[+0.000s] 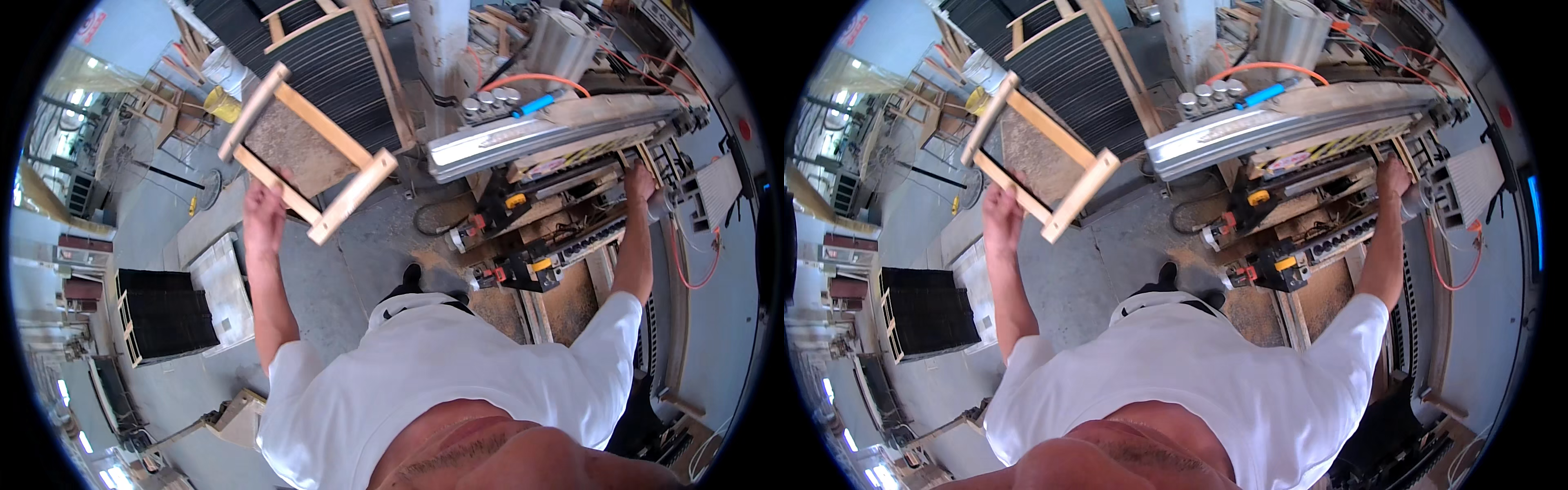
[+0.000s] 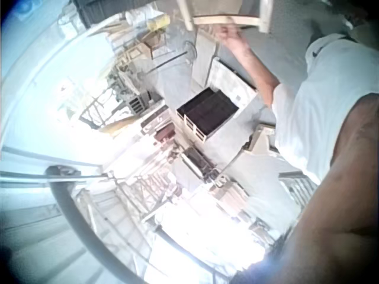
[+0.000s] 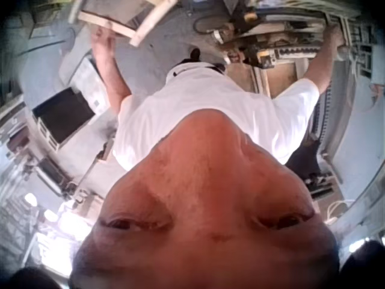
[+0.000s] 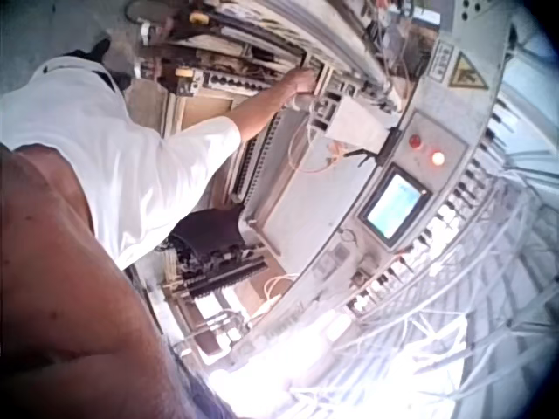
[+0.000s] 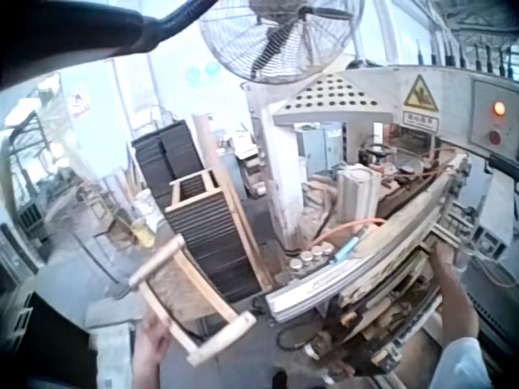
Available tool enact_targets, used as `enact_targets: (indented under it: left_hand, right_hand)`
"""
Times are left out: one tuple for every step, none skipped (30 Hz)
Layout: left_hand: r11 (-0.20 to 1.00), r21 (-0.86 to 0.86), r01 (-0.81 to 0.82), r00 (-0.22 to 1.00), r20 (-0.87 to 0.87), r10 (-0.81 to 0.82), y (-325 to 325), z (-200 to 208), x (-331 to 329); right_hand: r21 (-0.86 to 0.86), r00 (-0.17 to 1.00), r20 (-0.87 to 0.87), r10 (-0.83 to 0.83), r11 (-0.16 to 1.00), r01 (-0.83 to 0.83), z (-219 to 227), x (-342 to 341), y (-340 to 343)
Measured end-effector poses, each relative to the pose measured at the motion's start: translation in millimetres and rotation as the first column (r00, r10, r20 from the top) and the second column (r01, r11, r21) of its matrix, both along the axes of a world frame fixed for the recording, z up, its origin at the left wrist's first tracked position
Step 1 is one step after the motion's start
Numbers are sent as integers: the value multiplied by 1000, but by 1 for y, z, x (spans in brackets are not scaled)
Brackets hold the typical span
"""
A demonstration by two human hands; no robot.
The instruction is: The person repeatedly picks up small wooden frames from a stack, places them on a machine, and then moves them to a different stack. This process is repeated continuously throughout the video.
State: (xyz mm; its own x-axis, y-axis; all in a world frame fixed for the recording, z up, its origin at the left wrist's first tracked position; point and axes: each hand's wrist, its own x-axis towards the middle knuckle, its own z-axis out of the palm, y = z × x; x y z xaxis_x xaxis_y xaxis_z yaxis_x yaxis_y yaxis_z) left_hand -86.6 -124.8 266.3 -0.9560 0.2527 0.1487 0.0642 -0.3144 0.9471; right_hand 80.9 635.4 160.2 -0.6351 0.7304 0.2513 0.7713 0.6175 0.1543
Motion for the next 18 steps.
enact_targets:
  left_hand:
    - [999, 21, -33, 999, -41, 34, -4, 15, -21]
    - [997, 48, -64, 995, -75, 68, -8, 28, -43]
    - [997, 64, -29, 995, -93, 35, -10, 42, -68]
    - [997, 73, 1, 993, -114, 7, -14, 55, -93]
    - [996, 82, 24, 992, -127, -13, -18, 67, -119]
    - [994, 92, 51, 989, -140, -38, -19, 79, -147]
    - [994, 79, 75, 988, -142, -63, -20, 89, -177]
    - [993, 66, 102, 986, -142, -92, -16, 99, -205]
    - [993, 87, 82, 989, -127, -71, -7, 106, -232]
    - [991, 86, 103, 989, -111, -93, 0, 109, -262]
    - [993, 55, 106, 991, -92, -101, 8, 116, -281]
    - [994, 22, 107, 992, -74, -105, 15, 124, -299]
    - [992, -38, 124, 990, -60, -126, 18, 125, -325]
    - [985, -102, 139, 988, -46, -144, 22, 121, -352]
    - [986, -147, 74, 995, -50, -82, 31, 115, -373]
    - [957, -291, 14, 997, -69, -36, 48, 113, -378]
    - [900, -433, -56, 995, -101, 13, 61, 116, -373]
    - [817, -562, -132, 987, -146, 59, 70, 117, -369]
  right_hand:
    - [9, 986, -154, 65, 998, -64, 4, 2, -3]
    - [31, 946, -297, 129, 992, -125, 14, 3, -12]
    - [-4, 893, -424, 154, 985, -172, 25, 5, -32]
    - [-38, 821, -546, 170, 973, -227, 44, 2, -70]
    - [-60, 733, -658, 171, 959, -278, 63, 4, -109]
    - [-111, 678, -718, 157, 936, -334, 77, 10, -143]
    - [-153, 622, -771, 137, 909, -389, 89, 17, -178]
    - [-189, 566, -817, 109, 877, -442, 95, 25, -208]
    - [-217, 546, -835, 70, 870, -443, 95, 33, -234]
    - [-242, 523, -852, 29, 864, -441, 94, 40, -259]
    - [-216, 490, -870, 42, 863, -457, 93, 43, -285]
    - [-231, 544, -838, 38, 879, -417, 95, 45, -311]
    - [-278, 577, -817, -3, 878, -390, 87, 52, -323]
    - [-328, 608, -793, -45, 872, -363, 70, 56, -333]
    - [-364, 599, -797, -81, 855, -369, 57, 60, -342]
    - [-401, 595, -794, -125, 843, -359, 44, 69, -351]
    - [-430, 590, -788, -175, 843, -324, 32, 75, -362]
    - [-470, 610, -758, -230, 841, -268, 23, 85, -372]
